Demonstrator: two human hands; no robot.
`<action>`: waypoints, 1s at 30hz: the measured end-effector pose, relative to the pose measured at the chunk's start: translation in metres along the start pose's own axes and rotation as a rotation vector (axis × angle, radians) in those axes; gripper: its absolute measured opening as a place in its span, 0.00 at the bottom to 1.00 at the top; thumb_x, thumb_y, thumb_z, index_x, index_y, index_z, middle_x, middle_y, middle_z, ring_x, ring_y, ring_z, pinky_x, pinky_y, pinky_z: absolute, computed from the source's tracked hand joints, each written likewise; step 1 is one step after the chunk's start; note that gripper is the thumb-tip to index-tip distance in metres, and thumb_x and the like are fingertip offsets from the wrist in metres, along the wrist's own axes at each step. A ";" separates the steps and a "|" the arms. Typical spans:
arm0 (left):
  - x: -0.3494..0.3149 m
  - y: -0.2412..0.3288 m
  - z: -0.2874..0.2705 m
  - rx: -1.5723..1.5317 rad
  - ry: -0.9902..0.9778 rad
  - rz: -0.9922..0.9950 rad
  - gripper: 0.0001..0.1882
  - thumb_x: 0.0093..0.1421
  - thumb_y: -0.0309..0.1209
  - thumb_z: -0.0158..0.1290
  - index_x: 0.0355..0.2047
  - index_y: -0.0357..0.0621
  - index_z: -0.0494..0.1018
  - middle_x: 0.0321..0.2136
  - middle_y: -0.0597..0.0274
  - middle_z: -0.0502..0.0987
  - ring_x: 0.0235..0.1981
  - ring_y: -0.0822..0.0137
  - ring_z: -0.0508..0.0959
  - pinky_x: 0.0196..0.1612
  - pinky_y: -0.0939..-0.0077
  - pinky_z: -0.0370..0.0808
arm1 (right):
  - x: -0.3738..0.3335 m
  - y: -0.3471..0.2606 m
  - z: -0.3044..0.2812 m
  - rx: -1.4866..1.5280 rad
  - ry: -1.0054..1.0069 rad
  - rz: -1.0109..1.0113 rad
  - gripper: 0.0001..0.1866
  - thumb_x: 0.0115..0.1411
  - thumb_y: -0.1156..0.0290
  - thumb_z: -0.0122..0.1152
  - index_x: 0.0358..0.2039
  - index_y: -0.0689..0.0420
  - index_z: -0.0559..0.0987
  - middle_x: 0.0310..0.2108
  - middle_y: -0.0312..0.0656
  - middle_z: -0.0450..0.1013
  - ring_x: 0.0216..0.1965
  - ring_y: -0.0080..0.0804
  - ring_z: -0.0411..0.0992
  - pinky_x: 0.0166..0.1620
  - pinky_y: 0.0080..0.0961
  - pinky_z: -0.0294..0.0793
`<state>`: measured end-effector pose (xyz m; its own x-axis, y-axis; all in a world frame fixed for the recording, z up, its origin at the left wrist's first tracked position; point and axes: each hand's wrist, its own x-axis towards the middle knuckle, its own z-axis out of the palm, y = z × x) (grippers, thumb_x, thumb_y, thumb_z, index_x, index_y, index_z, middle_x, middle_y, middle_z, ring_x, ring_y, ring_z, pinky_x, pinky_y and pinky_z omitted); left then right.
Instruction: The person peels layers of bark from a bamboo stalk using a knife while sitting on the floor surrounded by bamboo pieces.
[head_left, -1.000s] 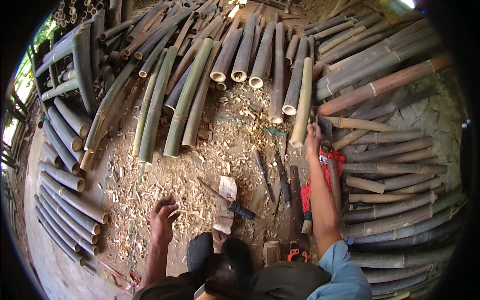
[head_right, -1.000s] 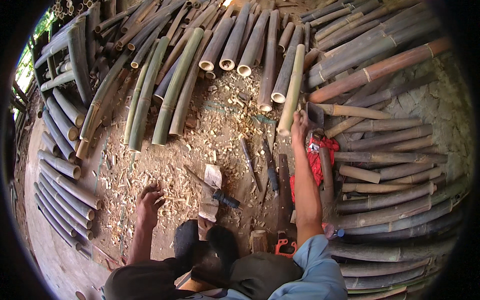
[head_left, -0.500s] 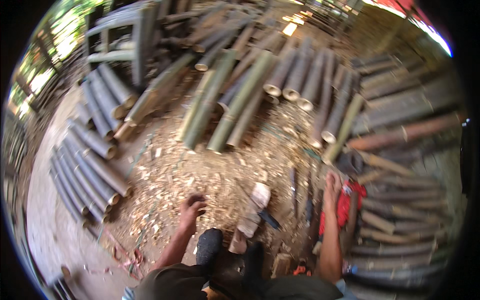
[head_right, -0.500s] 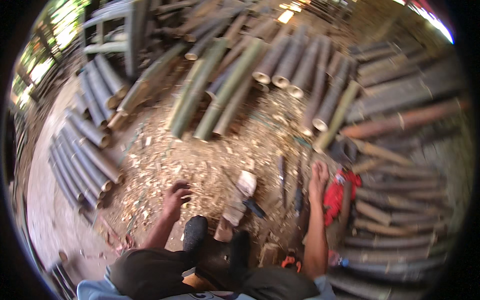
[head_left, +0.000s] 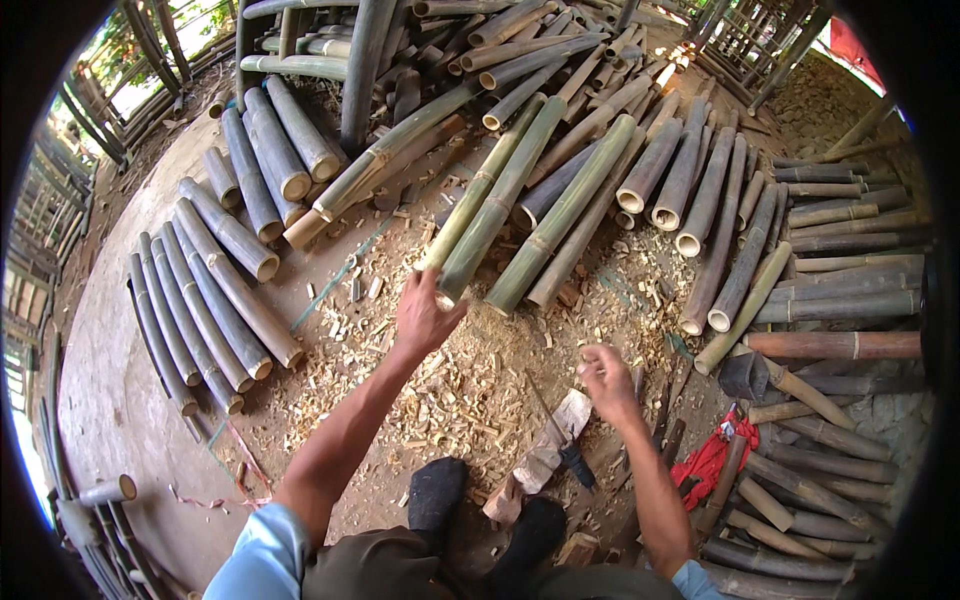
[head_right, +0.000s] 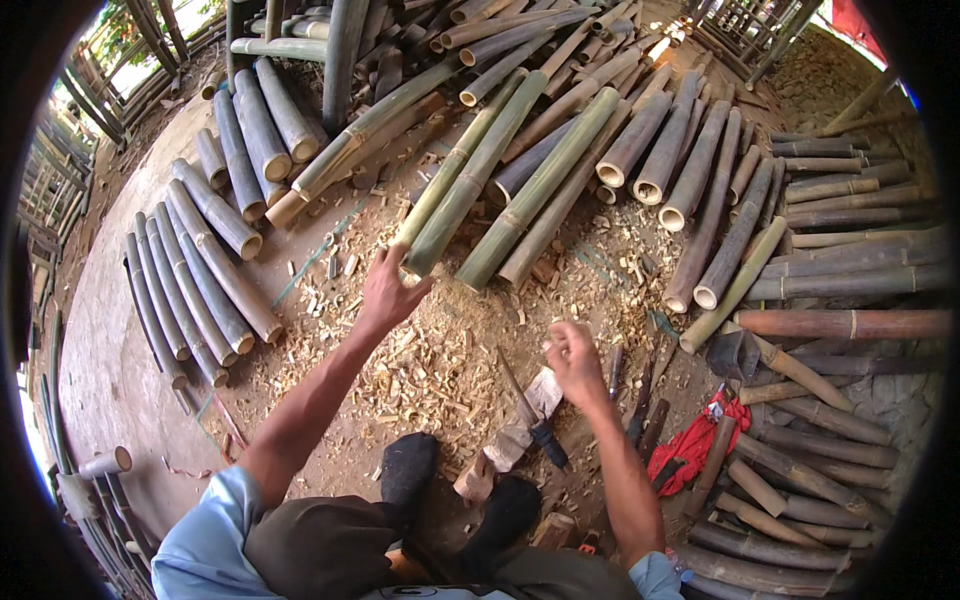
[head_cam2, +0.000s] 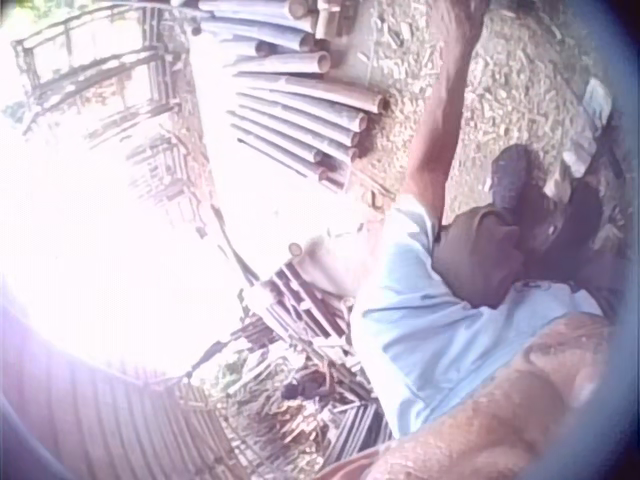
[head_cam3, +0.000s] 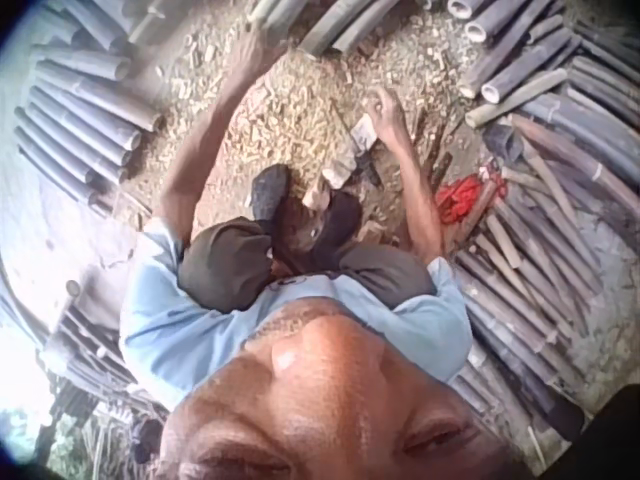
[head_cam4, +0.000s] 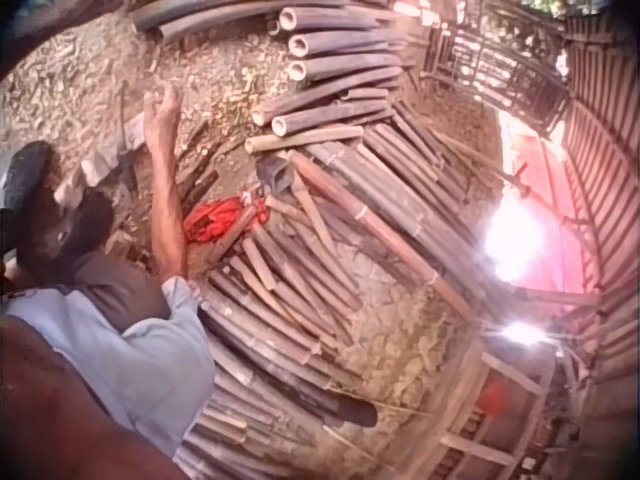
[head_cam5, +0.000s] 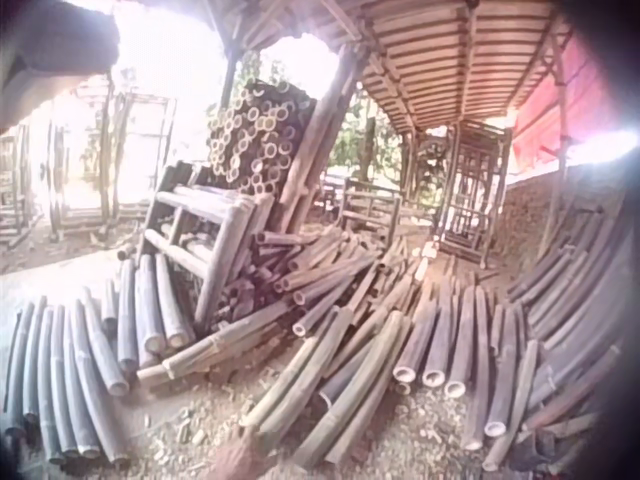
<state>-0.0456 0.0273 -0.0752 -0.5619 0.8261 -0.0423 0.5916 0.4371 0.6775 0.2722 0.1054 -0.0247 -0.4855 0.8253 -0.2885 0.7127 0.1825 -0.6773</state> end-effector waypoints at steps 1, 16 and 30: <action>0.018 0.026 -0.002 0.121 -0.100 -0.020 0.37 0.51 0.40 0.68 0.57 0.37 0.65 0.51 0.47 0.69 0.51 0.54 0.73 0.50 0.59 0.76 | -0.011 0.003 0.004 -0.079 -0.029 0.000 0.17 0.69 0.63 0.54 0.55 0.58 0.74 0.56 0.50 0.68 0.49 0.40 0.76 0.53 0.39 0.80; -0.058 0.054 0.009 -1.105 -0.518 -0.057 0.60 0.40 0.48 0.70 0.67 0.29 0.53 0.54 0.35 0.69 0.55 0.45 0.74 0.53 0.46 0.79 | -0.150 0.086 0.040 -0.329 0.071 0.146 0.39 0.55 0.54 0.72 0.58 0.63 0.66 0.51 0.61 0.69 0.52 0.61 0.69 0.53 0.51 0.70; -0.098 0.038 0.024 -1.446 -0.065 -0.476 0.17 0.59 0.28 0.57 0.47 0.38 0.67 0.34 0.53 0.78 0.32 0.61 0.80 0.37 0.62 0.83 | -0.122 0.124 0.078 -0.146 0.184 -0.211 0.32 0.61 0.63 0.62 0.62 0.63 0.64 0.50 0.64 0.69 0.47 0.60 0.73 0.46 0.49 0.74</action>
<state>0.0458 -0.0288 -0.0628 -0.4829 0.7437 -0.4623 -0.7086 -0.0216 0.7053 0.3801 -0.0144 -0.1266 -0.5398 0.8416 -0.0157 0.6781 0.4237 -0.6006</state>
